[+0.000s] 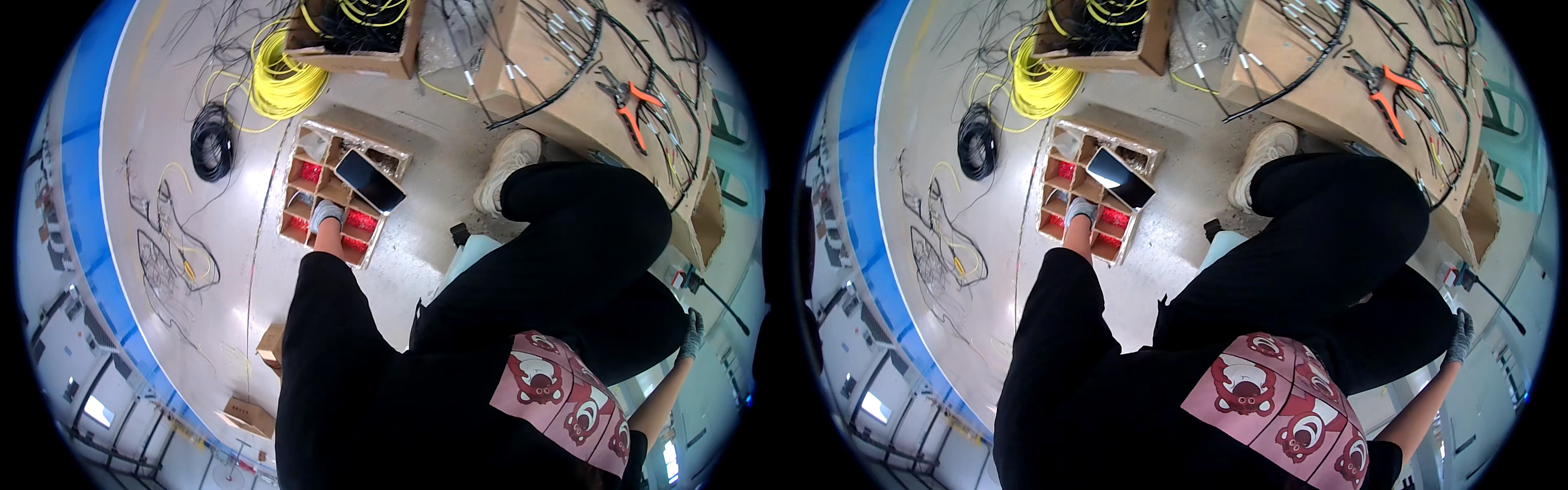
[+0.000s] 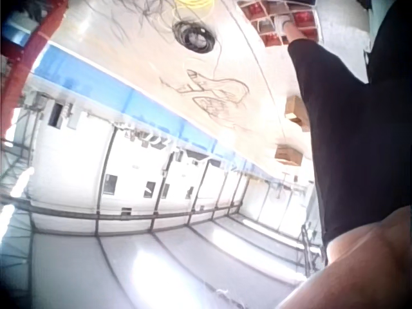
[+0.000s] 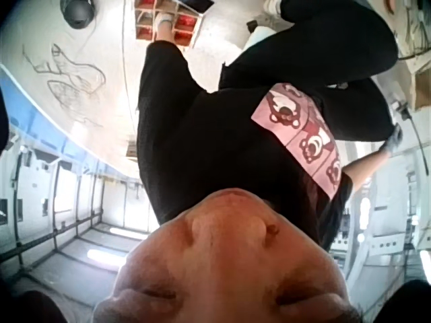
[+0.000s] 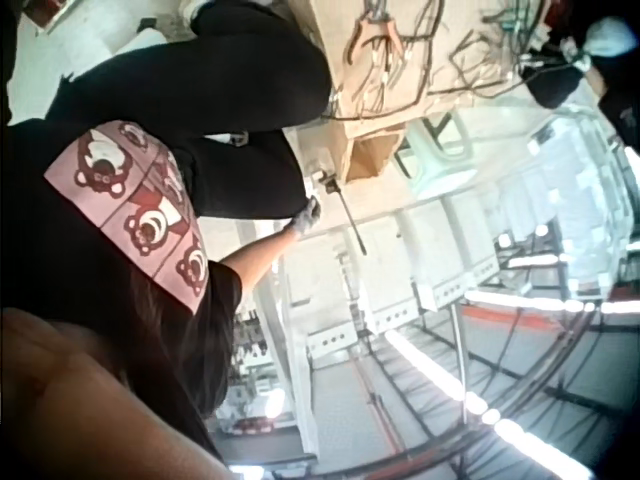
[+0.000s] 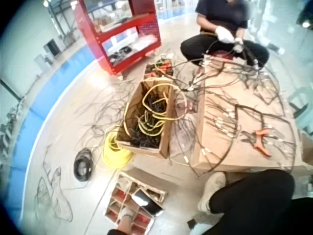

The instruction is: The person sits at a workbench and repeatedly strips insulation from black wires using pliers. They pick up wires, cut the ends, and place the stripped pieces into a compartmentalized tray. Another person works nearby on similar wires.

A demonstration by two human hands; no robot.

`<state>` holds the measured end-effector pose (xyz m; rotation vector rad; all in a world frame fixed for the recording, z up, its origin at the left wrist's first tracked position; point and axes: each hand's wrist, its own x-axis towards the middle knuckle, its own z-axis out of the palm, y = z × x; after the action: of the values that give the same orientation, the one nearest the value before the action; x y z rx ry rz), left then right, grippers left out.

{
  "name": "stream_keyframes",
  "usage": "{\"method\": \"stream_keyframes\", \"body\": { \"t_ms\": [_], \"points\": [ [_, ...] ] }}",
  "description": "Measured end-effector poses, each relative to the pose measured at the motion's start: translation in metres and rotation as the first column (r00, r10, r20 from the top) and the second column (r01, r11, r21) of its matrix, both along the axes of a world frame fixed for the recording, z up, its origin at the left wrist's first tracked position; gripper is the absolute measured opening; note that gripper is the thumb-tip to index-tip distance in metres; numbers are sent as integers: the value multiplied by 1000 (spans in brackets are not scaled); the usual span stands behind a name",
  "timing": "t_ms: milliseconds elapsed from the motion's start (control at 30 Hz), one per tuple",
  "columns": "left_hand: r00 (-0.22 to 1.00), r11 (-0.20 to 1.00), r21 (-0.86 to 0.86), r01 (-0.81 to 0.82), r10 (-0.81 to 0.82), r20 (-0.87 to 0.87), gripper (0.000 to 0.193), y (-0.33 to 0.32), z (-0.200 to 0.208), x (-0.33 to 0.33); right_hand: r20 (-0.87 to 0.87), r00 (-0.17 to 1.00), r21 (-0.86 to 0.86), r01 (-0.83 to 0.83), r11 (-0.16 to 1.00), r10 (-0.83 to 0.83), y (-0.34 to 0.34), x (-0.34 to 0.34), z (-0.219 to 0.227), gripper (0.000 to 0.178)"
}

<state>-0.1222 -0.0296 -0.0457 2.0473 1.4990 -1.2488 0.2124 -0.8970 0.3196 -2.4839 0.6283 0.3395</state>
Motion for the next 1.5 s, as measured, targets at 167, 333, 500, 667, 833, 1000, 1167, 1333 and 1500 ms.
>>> {"method": "stream_keyframes", "body": {
  "t_ms": [167, 333, 500, 667, 833, 1000, 1167, 1333, 1500],
  "points": [
    [897, 988, -56, -145, 156, 414, 34, 2, 9, -35, -12, 992, 235, 124, 964, -125, -20, 5, -17, 20],
    [132, 672, -513, -534, 666, 734, 9, -30, 8, -73, -3, 1000, 314, 23, 949, -23, 2, 58, -26, 21],
    [-10, 383, -614, -690, 843, 537, 5, -43, 66, -69, 1, 999, 277, -42, 960, 43, 29, 57, -26, 23],
    [-549, -137, -959, -247, 836, 22, 10, -69, 56, -102, 24, 999, 274, -36, 961, 31, 29, 62, -28, 18],
    [-731, -96, -992, -87, 683, -2, 11, -81, 64, -101, 15, 996, 225, -89, 970, 88, 30, 67, -27, 18],
    [-703, 99, -969, -225, 672, 232, 9, -74, 76, -91, 17, 999, 270, -41, 962, 37, 28, 44, -30, 22],
    [-683, 115, -986, 118, 730, 4, 13, -90, 70, -96, 50, 986, 230, -167, 959, 160, 47, 63, -19, 25],
    [-343, -65, -987, 146, 933, -112, 16, -152, 198, 29, 203, 951, 95, -254, 962, 231, 124, 50, -14, 26],
    [30, -163, -823, 545, 984, -176, 17, -223, 307, 127, 387, 768, 225, -616, 755, 511, 272, 5, 33, 29]
  ]
}}
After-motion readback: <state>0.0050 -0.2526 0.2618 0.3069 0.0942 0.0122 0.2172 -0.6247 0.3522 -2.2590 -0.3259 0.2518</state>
